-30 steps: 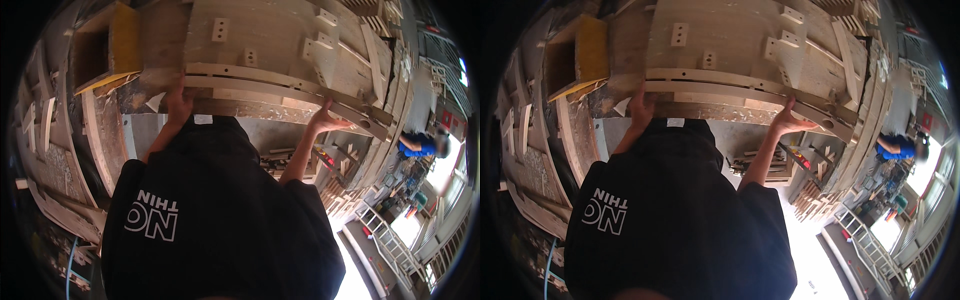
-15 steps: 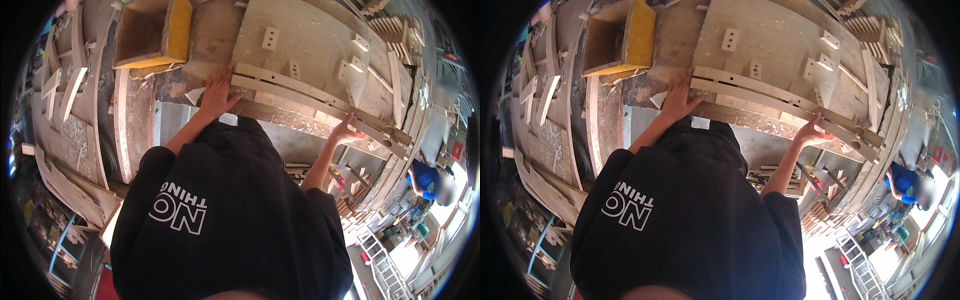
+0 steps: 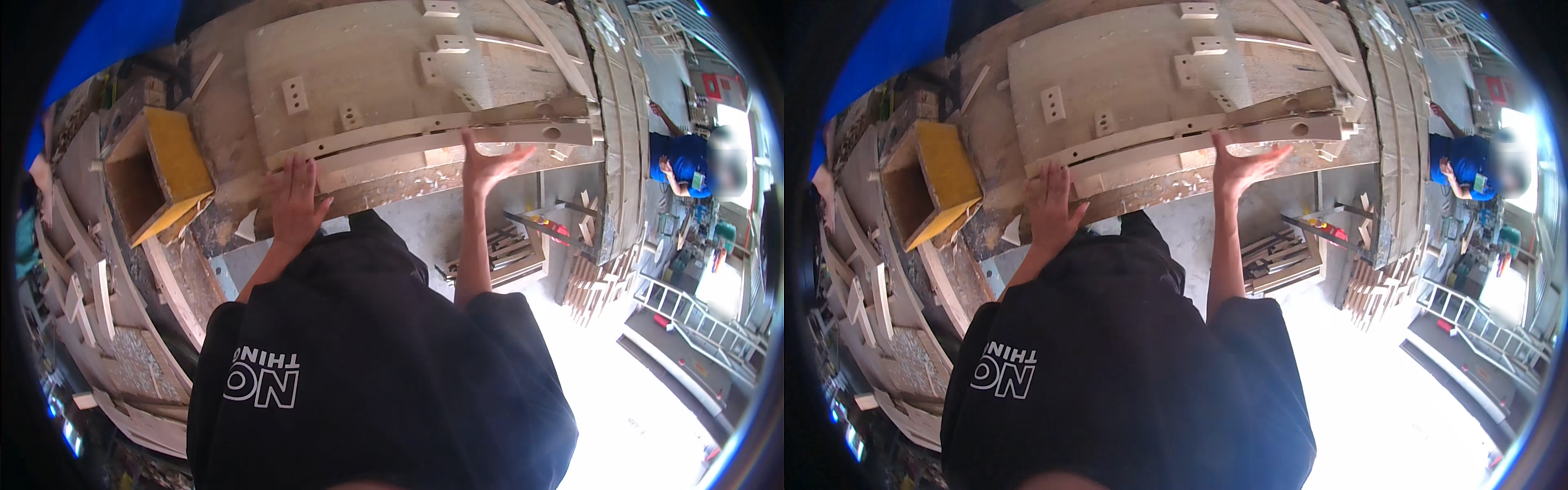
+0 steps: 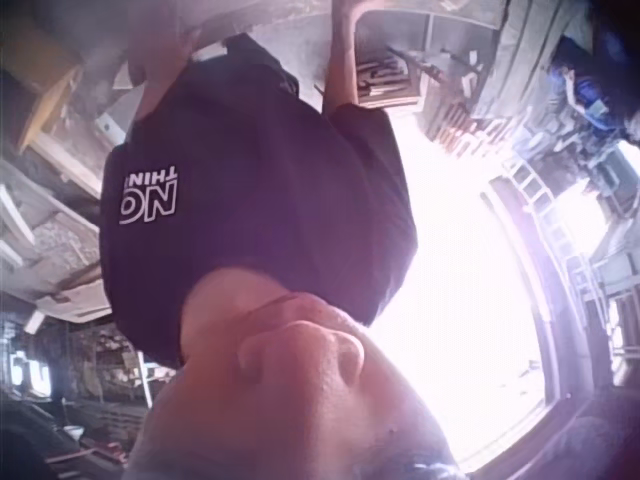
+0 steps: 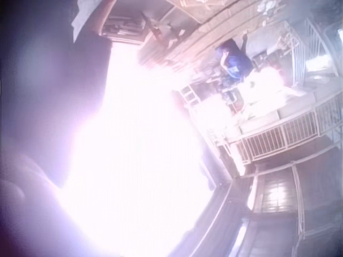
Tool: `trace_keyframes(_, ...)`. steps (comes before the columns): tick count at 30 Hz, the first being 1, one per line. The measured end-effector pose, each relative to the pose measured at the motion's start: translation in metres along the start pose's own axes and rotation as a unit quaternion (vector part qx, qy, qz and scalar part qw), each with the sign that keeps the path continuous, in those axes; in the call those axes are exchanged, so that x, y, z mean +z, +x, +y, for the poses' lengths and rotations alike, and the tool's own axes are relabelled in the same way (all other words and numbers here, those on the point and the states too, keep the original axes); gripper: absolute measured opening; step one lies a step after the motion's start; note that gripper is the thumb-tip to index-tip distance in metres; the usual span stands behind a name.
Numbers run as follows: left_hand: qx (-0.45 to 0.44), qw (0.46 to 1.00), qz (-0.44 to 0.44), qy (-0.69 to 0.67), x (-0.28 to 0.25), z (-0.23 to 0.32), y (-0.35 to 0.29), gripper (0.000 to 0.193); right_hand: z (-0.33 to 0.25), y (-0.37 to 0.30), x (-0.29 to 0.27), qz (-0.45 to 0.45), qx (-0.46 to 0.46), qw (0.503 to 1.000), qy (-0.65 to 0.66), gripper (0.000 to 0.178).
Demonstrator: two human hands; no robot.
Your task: The person assembles wooden furniture parts by hand, fitting pre-drilled pieces together on a workbench. They repeatedly pick up, align, and join components, occasionally handing pieces to coworkers.
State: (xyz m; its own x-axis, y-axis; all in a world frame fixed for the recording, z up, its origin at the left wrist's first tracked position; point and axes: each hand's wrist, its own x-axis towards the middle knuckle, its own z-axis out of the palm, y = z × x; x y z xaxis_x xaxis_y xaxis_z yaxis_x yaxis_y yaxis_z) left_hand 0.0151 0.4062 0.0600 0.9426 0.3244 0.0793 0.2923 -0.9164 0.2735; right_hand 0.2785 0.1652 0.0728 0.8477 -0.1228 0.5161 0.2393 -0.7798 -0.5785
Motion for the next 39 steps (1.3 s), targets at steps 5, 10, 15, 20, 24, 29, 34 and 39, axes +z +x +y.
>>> trace_keyframes(5,0.048,0.994,0.064,-0.078,-0.006,0.004,0.02,0.067,-0.023,0.068,-0.055,-0.032,0.098,0.957,0.271,0.092)
trace_keyframes(10,0.227,0.958,0.066,-0.161,-0.016,0.037,0.051,0.046,0.014,0.074,-0.101,-0.131,0.196,0.844,0.481,0.085)
trace_keyframes(15,0.171,0.973,0.034,-0.152,-0.002,0.057,0.068,0.056,0.053,0.057,-0.154,-0.29,0.414,0.63,0.59,0.092)
trace_keyframes(20,0.126,0.978,-0.066,-0.15,0.013,0.058,0.073,0.066,0.1,0.02,-0.174,-0.576,0.414,0.457,0.536,0.101)
trace_keyframes(24,0.103,0.971,-0.134,-0.168,0.009,0.048,0.073,0.065,0.115,0.01,-0.178,-0.654,0.418,0.414,0.476,0.101)
trace_keyframes(29,0.113,0.963,-0.15,-0.191,-0.088,0.045,0.059,0.064,0.079,0.01,-0.208,-0.612,0.385,0.465,0.512,0.108)
trace_keyframes(34,0.062,0.9,-0.224,-0.368,-0.182,0.044,0.097,0.074,0.024,0.049,-0.228,-0.599,0.219,0.548,0.54,0.113)
trace_keyframes(39,0.256,0.879,-0.269,-0.3,-0.218,0.029,0.141,0.053,0.019,0.094,-0.245,-0.546,-0.001,0.634,0.548,0.112)
